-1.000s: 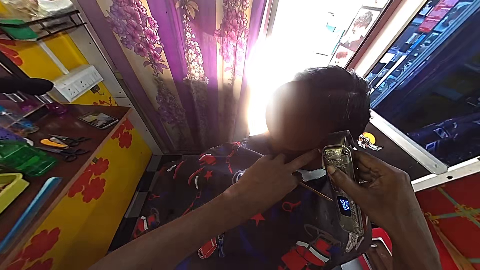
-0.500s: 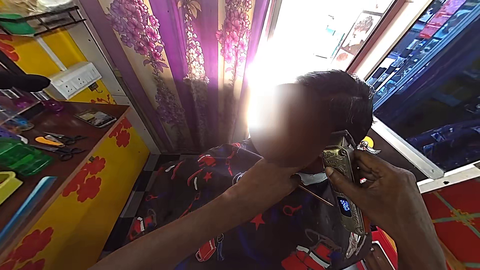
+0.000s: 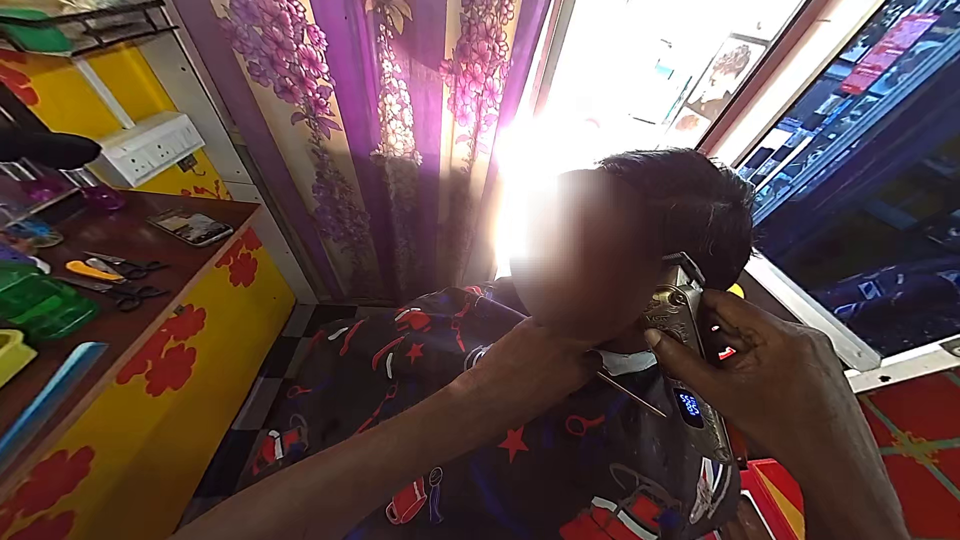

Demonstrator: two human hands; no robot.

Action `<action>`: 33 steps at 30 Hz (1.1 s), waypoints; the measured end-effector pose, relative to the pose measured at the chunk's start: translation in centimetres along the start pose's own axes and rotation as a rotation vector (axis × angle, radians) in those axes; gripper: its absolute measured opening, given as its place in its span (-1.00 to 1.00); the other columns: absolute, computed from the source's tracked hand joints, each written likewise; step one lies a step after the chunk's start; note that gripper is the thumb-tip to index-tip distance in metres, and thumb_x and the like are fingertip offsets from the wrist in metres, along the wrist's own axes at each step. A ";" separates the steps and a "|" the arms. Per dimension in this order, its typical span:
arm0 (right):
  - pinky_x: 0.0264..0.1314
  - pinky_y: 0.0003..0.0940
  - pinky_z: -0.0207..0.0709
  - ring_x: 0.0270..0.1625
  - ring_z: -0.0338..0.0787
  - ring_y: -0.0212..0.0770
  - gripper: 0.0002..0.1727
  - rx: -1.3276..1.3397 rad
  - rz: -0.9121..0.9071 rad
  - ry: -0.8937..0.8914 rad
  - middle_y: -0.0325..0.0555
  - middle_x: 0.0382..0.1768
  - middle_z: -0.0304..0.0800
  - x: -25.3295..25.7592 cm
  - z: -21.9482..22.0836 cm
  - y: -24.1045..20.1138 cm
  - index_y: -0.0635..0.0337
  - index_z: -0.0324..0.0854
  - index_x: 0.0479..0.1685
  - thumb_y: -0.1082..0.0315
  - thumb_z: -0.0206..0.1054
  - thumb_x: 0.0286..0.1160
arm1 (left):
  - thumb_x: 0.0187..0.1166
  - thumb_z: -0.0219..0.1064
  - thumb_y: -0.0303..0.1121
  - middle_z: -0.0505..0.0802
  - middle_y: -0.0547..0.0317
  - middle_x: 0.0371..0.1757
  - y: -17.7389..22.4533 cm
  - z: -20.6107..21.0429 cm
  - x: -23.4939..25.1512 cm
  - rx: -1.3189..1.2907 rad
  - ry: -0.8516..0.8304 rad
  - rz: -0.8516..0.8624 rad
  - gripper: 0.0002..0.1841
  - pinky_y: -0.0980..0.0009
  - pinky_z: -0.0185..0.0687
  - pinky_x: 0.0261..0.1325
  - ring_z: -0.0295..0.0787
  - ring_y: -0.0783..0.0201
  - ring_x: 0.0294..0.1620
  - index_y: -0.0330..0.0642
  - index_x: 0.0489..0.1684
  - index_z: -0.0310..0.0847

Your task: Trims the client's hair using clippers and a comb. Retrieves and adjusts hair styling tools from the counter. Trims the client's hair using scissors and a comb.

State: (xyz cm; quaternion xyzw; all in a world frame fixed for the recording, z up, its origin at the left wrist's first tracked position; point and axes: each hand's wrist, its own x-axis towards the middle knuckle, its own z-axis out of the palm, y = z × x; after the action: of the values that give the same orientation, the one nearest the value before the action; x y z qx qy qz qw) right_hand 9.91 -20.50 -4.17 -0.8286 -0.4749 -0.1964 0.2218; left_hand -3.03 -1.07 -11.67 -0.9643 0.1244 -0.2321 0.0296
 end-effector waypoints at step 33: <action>-0.66 -0.21 0.51 -0.58 0.69 -0.38 -0.44 -0.174 -0.122 -0.065 -0.49 -0.54 0.69 -0.6 -2.0 0.6 -0.18 0.76 -0.12 -0.41 0.24 0.25 | 0.61 0.32 -0.45 0.53 0.38 0.69 0.3 0.5 0.1 -0.016 -0.030 -0.019 -0.85 0.27 0.70 -0.14 0.77 0.22 0.02 0.03 -0.07 0.77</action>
State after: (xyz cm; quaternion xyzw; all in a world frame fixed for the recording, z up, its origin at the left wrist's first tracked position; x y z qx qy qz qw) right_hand 9.91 -22.22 -2.96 -0.8202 -0.5127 -0.2230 0.1211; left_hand -2.79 -1.41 -12.07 -0.9690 0.1167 -0.2168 0.0218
